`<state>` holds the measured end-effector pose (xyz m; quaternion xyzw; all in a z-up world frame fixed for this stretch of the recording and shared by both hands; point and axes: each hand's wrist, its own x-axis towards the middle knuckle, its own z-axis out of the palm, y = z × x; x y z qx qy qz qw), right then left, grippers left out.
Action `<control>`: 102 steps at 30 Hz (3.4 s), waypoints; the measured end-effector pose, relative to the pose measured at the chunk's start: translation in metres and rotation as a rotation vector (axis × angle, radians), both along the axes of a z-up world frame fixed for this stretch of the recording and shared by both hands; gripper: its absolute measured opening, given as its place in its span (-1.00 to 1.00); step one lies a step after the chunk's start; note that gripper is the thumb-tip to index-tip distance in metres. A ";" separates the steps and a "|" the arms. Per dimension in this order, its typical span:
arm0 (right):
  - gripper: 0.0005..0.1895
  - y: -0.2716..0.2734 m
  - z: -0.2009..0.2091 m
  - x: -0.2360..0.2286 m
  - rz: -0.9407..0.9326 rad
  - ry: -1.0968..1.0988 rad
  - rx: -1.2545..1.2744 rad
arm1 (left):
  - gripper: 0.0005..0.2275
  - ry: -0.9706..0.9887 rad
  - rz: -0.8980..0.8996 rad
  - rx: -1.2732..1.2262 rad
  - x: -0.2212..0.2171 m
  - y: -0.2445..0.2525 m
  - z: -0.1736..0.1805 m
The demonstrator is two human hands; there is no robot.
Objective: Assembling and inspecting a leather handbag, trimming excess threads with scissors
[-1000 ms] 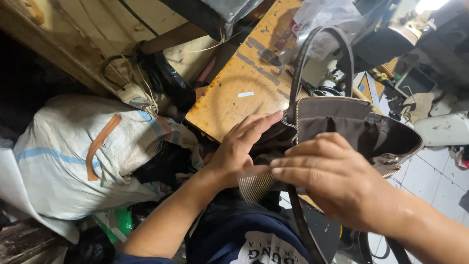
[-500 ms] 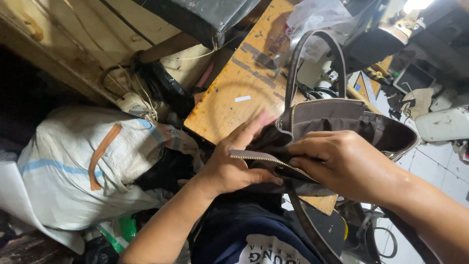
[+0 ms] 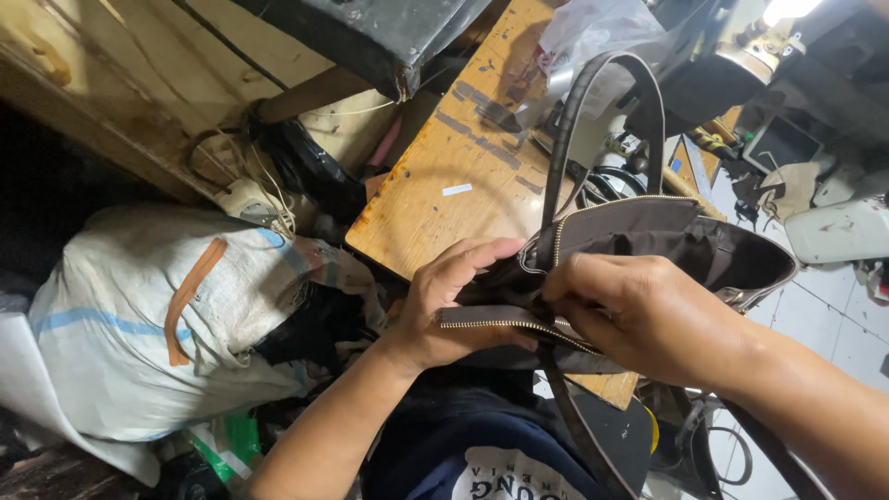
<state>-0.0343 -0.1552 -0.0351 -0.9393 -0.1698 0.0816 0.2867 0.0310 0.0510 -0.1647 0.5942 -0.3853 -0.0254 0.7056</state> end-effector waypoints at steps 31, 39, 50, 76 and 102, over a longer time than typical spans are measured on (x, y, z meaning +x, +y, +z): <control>-0.70 -0.016 0.028 0.018 0.256 -0.422 -0.425 | -0.57 -0.244 0.173 -0.024 -0.007 -0.004 0.007; -0.86 0.003 0.025 0.023 0.196 -0.328 -0.159 | -0.58 -0.218 0.171 0.052 -0.010 -0.003 0.007; -0.30 0.004 0.029 0.022 0.128 -0.041 -0.191 | -0.55 -0.237 0.247 0.055 -0.010 -0.010 -0.001; -0.83 -0.006 0.039 -0.002 -0.004 -0.102 -0.381 | -0.36 -0.185 0.243 -0.051 -0.009 0.010 -0.098; -0.34 0.001 0.032 0.004 0.321 -0.246 -0.608 | -0.86 -0.262 0.348 -0.174 -0.020 -0.017 -0.059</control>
